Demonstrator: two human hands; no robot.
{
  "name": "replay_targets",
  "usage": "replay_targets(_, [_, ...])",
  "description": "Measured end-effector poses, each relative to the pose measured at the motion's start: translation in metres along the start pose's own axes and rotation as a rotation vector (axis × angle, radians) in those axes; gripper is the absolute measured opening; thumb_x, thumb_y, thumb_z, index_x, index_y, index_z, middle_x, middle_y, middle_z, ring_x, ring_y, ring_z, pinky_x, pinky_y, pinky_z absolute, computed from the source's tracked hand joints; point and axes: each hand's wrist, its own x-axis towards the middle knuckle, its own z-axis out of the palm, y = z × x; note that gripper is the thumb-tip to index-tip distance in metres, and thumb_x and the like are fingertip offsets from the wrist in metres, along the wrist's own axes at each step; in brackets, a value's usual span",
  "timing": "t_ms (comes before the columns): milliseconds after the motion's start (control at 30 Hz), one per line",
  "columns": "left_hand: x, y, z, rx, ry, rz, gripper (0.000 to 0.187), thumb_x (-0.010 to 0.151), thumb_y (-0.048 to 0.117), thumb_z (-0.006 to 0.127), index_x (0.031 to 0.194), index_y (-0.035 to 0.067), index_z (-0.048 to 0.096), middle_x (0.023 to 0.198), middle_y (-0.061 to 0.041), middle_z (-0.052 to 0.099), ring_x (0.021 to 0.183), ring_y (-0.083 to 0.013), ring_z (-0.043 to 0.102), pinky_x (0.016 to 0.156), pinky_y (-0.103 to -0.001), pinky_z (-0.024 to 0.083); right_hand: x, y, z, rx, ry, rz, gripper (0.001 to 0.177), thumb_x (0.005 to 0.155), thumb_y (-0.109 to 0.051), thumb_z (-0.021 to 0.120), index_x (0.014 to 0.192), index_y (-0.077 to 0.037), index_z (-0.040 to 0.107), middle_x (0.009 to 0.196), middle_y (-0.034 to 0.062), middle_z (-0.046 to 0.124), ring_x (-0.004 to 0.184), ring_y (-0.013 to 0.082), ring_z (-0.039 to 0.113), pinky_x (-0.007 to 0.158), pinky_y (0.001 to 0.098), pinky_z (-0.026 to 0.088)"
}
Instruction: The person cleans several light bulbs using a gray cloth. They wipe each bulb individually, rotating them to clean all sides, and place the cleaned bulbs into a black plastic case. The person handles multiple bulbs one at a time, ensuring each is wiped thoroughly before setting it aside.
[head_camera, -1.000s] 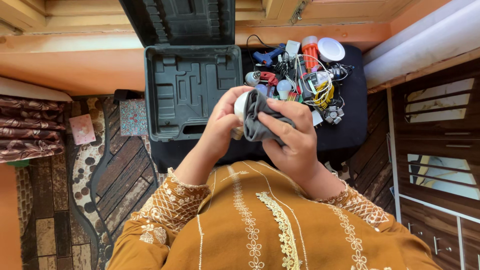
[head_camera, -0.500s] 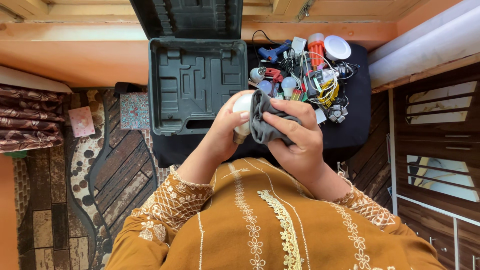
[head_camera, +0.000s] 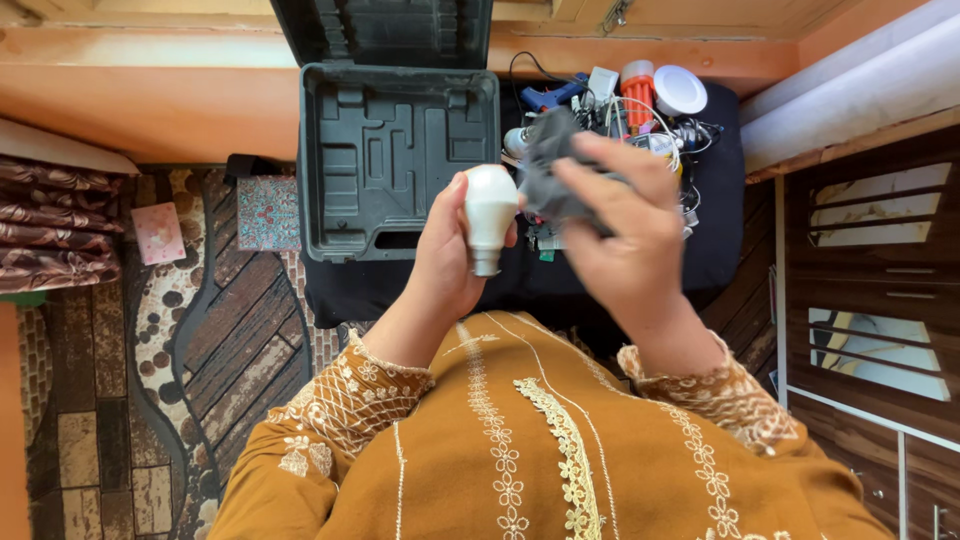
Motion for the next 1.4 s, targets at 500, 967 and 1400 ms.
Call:
replay_targets(500, [0.012,0.008,0.007,-0.377,-0.009,-0.134,0.054,0.113,0.051,0.037,0.127,0.004,0.058,0.108,-0.014,0.071,0.096,-0.0272,0.068,0.085,-0.039,0.056,0.023,-0.003,-0.009,0.242,-0.064,0.075,0.038,0.092,-0.002,0.077,0.128,-0.01,0.073,0.134,0.0081,0.066,0.115,0.0228,0.07,0.101,0.0334,0.057])
replay_targets(967, [0.017,0.014,-0.012,-0.237,0.163,-0.001,0.039,0.104,0.044,0.058,0.126,0.012,0.052,0.114,-0.009,0.066,0.098,-0.0251,0.068,0.091,-0.039,0.06,-0.002,-0.01,0.001,0.335,-0.356,0.065,0.041,0.072,-0.004,0.076,0.113,-0.01,0.076,0.119,0.0097,0.072,0.112,0.0289,0.069,0.101,0.0401,0.054])
replay_targets(1400, [0.013,0.021,-0.003,-0.281,-0.064,0.076,0.045,0.103,0.015,0.049,0.146,0.006,0.043,0.125,-0.012,0.062,0.115,-0.0245,0.061,0.105,-0.039,0.051,-0.005,-0.028,0.029,0.045,-0.187,-0.037,0.043,0.073,-0.003,0.077,0.115,-0.007,0.076,0.122,0.0124,0.069,0.107,0.0319,0.066,0.095,0.0409,0.053])
